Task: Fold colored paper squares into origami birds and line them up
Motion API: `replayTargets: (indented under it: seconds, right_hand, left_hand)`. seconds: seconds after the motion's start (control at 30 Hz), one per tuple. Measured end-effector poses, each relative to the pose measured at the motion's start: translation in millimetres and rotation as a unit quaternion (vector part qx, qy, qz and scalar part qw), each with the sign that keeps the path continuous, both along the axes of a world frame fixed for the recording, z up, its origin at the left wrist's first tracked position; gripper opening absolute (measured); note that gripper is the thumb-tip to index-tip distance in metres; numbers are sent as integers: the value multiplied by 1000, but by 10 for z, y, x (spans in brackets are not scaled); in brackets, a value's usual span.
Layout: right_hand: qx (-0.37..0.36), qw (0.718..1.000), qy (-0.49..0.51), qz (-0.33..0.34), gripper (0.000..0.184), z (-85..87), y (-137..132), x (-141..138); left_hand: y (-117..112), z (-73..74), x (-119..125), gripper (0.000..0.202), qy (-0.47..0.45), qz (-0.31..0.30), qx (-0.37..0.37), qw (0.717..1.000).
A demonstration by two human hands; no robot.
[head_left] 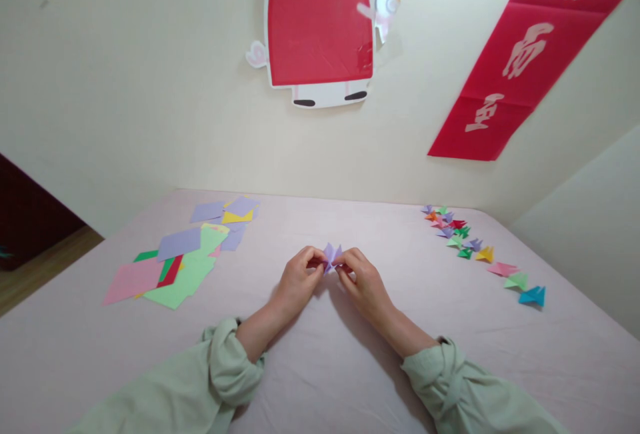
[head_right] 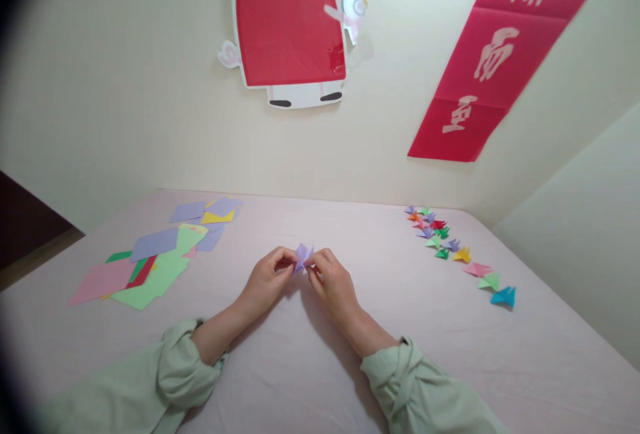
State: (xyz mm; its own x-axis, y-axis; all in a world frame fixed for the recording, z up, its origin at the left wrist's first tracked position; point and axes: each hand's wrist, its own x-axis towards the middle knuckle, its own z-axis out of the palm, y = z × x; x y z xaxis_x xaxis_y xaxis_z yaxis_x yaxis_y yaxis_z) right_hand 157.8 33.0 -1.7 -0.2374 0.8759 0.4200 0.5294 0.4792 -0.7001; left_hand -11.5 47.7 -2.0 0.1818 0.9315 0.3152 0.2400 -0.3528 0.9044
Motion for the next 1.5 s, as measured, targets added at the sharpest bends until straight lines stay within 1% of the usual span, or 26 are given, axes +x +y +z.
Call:
replayTargets:
  seconds: [0.13, 0.23, 0.33, 0.4, 0.47, 0.57, 0.6, 0.63, 0.7, 0.77, 0.87, 0.93, 1.03, 1.2, 1.4, 1.5]
  right_hand:
    - [2, 1000, 13, 2, 17, 13, -10, -8]
    - [-7, 1000, 29, 3, 14, 3, -12, -21]
    - [-29, 998, 52, -3, 11, 1, -18, -49]
    - [-52, 996, 74, -10, 9, 8, -26, -72]
    - [-77, 992, 103, -13, 15, 11, -33, -94]
    - [-102, 985, 142, -8, 31, -17, -32, -117]
    - [-109, 982, 154, -7, 33, -35, -27, -121]
    - [-116, 979, 167, -6, 34, -55, -21, -123]
    - [-129, 972, 195, -4, 28, -94, -6, -122]
    - [-135, 968, 213, -2, 20, -113, 9, -115]
    - [-144, 969, 202, 9, 9, -96, 18, -100]
    - [-152, 970, 188, 12, 8, -67, 15, -92]
    - [-158, 971, 181, 12, 11, -38, 10, -85]
    - [-158, 972, 171, 15, 11, -48, 10, -83]
    - [-145, 980, 132, 16, 13, -31, -6, -81]
    - [-145, 982, 121, 12, 16, -25, -10, -75]
  left_hand:
    - [-17, -15, 14, 15, 15, -9, -1, 1000]
    - [-26, -22, 18, 9, 14, -16, -20, 1000]
    - [-34, -23, 26, 3, 6, -21, -36, 999]
    - [-40, -27, 34, 2, -2, -21, -44, 999]
    - [-48, -32, 45, 5, -10, -20, -49, 999]
    - [-64, -44, 65, 9, -35, -10, -51, 998]
    - [-70, -48, 72, 12, -48, -6, -54, 997]
    - [-74, -51, 78, 17, -62, -4, -60, 996]
    - [-79, -57, 89, 26, -83, -4, -73, 994]
    - [-78, -59, 94, 23, -81, -9, -76, 994]
    - [-73, -57, 92, 9, -53, -26, -65, 996]
    - [-70, -57, 89, 7, -44, -39, -64, 996]
    - [-70, -62, 88, 7, -43, -51, -62, 996]
    - [-80, -46, 81, 7, -27, -68, -62, 995]
    - [-98, 14, 47, 20, 26, -52, -54, 997]
    - [-94, 12, 40, 18, 30, -48, -41, 998]
